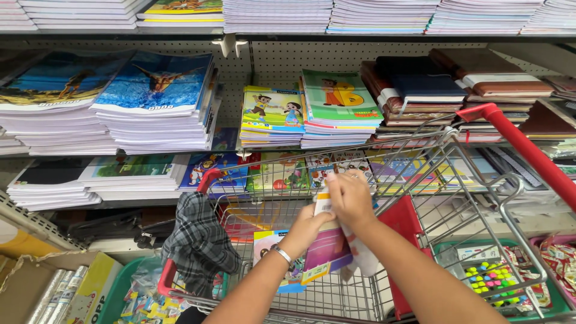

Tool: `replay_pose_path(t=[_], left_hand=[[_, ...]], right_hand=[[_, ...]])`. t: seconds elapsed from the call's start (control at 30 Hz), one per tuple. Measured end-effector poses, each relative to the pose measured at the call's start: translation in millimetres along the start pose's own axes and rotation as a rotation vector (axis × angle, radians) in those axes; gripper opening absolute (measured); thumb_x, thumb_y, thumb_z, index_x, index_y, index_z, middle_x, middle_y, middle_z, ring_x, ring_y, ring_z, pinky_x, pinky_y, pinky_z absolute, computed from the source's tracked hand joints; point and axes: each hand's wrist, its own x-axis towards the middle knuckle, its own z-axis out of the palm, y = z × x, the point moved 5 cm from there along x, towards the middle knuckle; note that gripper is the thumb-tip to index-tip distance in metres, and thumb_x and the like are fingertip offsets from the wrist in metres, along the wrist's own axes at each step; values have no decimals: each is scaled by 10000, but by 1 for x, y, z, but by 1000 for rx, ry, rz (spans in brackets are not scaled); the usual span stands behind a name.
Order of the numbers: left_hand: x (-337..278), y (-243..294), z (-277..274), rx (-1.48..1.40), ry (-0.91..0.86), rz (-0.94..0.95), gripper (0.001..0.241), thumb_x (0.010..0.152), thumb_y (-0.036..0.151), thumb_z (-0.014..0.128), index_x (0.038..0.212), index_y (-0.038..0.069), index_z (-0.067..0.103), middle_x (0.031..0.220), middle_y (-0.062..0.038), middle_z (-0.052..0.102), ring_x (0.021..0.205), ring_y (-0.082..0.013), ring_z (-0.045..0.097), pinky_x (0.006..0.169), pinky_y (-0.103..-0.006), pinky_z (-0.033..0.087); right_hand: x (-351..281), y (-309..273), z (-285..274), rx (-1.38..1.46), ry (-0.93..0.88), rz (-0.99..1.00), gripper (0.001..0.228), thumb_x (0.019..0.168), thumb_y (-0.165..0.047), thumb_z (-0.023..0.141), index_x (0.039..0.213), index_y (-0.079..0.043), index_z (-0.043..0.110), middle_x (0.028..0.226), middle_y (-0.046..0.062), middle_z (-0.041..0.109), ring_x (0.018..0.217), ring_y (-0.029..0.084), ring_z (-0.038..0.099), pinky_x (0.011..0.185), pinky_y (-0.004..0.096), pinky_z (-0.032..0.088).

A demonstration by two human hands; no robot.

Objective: Selecting, wiping, and placing notebooks and planners into a shopping cart in a store.

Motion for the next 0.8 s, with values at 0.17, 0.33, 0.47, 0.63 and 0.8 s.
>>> replay_pose_path(t=[0.17,0.33,0.47,0.63,0.8], left_hand=[[-11,32,12,-258,17,-74,322,927,146,644,1201,-19,678,1118,-96,744,966,-158,705,864,-305,565],[-11,44,12,-196,-43,9,386,907,148,655,1258,-11,662,1219,-101,737,1084,-160,695,957,-300,544],[-21,57,18,-565,-287,-373,482,907,341,615,1256,16,683,1170,-122,764,1070,-199,721,943,-322,562],[-24,18,18,180,-292,-330,370,927,203,691,1250,23,672,1121,-81,726,1020,-159,672,892,-337,534],[-21,3,16,291,-236,-206,328,970,242,631,1156,-21,695,993,-55,718,871,-108,661,762,-287,542]], right_hand=[[-6,64,-7,-102,55,185,487,1064,-264,506,667,-23,652,671,184,631,725,382,586,858,460,455],[-7,75,-14,-171,68,269,506,1077,-274,530,657,-31,674,641,188,619,697,387,558,841,460,454],[1,27,-14,-252,-48,-166,409,1010,-229,586,643,-73,675,671,105,675,661,280,617,872,462,478],[1,-27,2,-243,-174,-493,344,926,-240,666,605,-119,683,629,32,693,616,216,637,814,422,504],[4,0,-8,-142,-56,-223,381,988,-242,605,636,-112,667,663,41,695,656,232,637,859,443,472]])
